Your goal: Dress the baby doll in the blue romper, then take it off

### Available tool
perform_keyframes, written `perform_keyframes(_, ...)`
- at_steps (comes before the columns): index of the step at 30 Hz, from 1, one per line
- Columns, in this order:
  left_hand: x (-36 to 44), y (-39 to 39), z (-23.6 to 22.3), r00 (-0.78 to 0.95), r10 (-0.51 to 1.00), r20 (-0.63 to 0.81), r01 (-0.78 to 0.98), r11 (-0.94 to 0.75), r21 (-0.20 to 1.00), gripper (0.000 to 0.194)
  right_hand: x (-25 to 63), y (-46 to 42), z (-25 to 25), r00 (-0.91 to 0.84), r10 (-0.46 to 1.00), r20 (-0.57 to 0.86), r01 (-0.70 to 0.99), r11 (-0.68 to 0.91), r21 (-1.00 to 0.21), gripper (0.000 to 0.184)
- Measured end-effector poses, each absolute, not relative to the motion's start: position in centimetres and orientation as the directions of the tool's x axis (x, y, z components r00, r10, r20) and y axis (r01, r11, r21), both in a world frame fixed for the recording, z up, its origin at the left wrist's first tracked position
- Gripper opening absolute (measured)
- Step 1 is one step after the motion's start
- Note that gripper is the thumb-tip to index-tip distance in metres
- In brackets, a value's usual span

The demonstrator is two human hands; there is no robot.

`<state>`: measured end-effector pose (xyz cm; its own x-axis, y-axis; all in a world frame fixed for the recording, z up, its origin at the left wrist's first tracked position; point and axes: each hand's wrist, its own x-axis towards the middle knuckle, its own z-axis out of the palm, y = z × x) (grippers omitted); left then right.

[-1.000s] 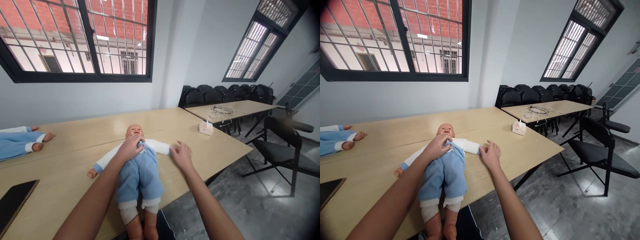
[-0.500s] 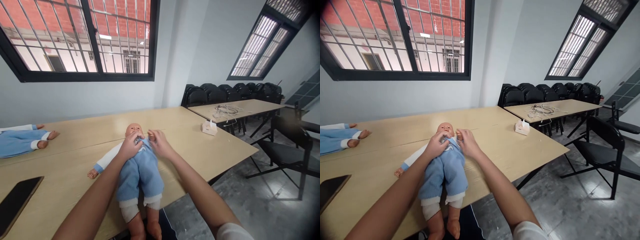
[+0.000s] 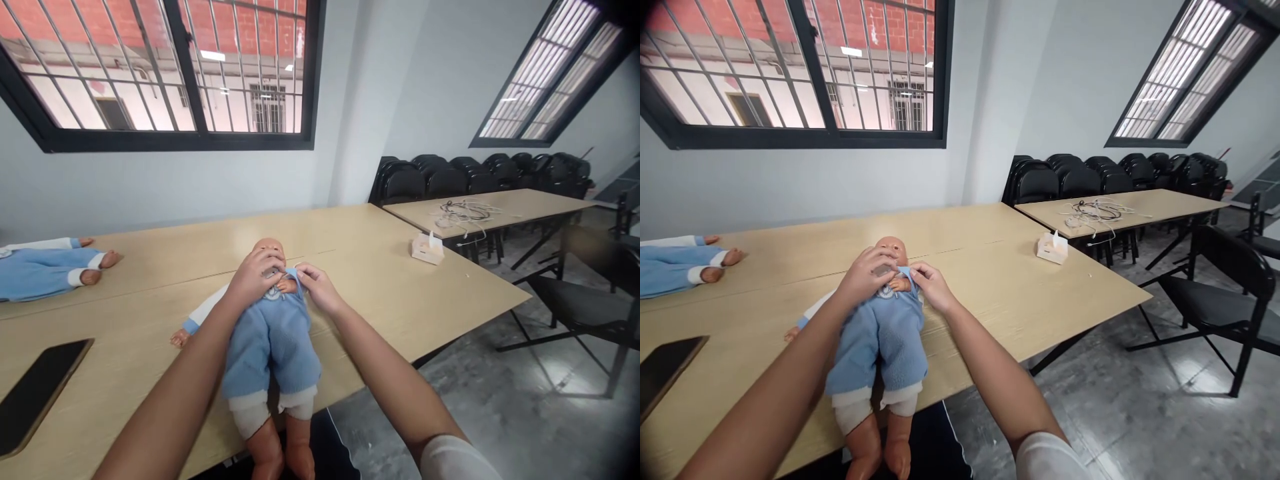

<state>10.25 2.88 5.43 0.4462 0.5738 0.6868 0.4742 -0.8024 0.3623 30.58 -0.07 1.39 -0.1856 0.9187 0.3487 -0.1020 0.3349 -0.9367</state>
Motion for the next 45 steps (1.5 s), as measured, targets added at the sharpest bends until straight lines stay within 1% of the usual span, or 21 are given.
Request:
perform_keyframes(3,9.6,3.0,5.5,0.522,0.523,0.674,0.494,-0.829,0.261,0.014,30.5,0.1,1.1,-0.149,0.959,0.243,-0.269,0.197,-0.943,0.034)
perform_keyframes(5,9.4,2.9,5.6,0.583,0.504,0.637,0.485,-0.845,0.224,0.018,30.5,0.2,1.0,-0.126,0.969,0.213,-0.357,0.156,-0.921,0.033)
perform_keyframes(7,9.5,2.6,5.8,0.638,0.502,0.584,0.478,-0.853,0.21,0.023,30.4,0.2,1.0,-0.094,0.975,0.199,-0.385,0.149,-0.911,0.032)
perform_keyframes(10,9.9,1.7,6.2,0.682,0.529,0.506,0.505,-0.84,0.198,0.037,30.2,0.1,1.0,-0.055,0.982,0.181,-0.381,0.147,-0.913,0.033)
perform_keyframes(13,10.4,0.8,6.5,0.729,0.542,0.419,0.499,-0.839,0.217,0.049,30.0,0.3,0.9,-0.006,0.988,0.157,-0.436,0.139,-0.889,0.034)
perform_keyframes(15,10.8,0.5,6.5,0.737,0.555,0.386,0.501,-0.831,0.24,0.047,29.9,0.4,0.8,0.02,0.989,0.144,-0.479,0.136,-0.867,0.034)
perform_keyframes(18,11.2,0.6,6.1,0.703,0.575,0.419,0.517,-0.817,0.256,0.034,30.5,0.7,0.9,-0.014,0.988,0.154,-0.472,0.129,-0.872,0.03)
perform_keyframes(20,11.2,1.0,5.7,0.685,0.57,0.453,0.495,-0.821,0.285,0.032,31.2,0.9,1.1,-0.03,0.984,0.174,-0.368,0.151,-0.918,0.027)
perform_keyframes(23,11.0,1.6,5.4,0.647,0.579,0.496,0.455,-0.815,0.359,0.03,32.4,1.1,1.3,0.015,0.978,0.207,-0.097,0.207,-0.973,0.025)
perform_keyframes(25,10.9,1.7,5.3,0.624,0.585,0.518,0.443,-0.811,0.382,0.03,32.9,1.3,1.2,-0.002,0.98,0.2,-0.01,0.2,-0.98,0.023)
perform_keyframes(27,11.0,1.5,5.3,0.637,0.577,0.51,0.444,-0.816,0.369,0.031,33.0,1.3,1.1,-0.042,0.984,0.173,-0.039,0.171,-0.984,0.022)
perform_keyframes(33,11.8,0.5,5.8,0.681,0.611,0.404,0.513,-0.792,0.332,0.031,33.1,1.5,0.8,-0.114,0.984,0.134,-0.248,0.102,-0.963,0.022)
perform_keyframes(36,12.0,0.0,6.4,0.724,0.566,0.395,0.461,-0.822,0.334,0.028,33.4,1.9,0.6,-0.175,0.978,0.113,-0.338,0.048,-0.94,0.021)
perform_keyframes(41,12.6,-1.4,8.2,0.81,0.466,0.356,0.305,-0.853,0.423,0.02,34.0,2.9,-0.3,-0.189,0.977,0.1,-0.331,0.033,-0.943,0.019)
perform_keyframes(45,13.1,-2.8,9.5,0.83,0.452,0.327,0.241,-0.819,0.521,0.019,34.2,3.9,-1.1,-0.163,0.983,0.086,-0.324,0.029,-0.946,0.021)
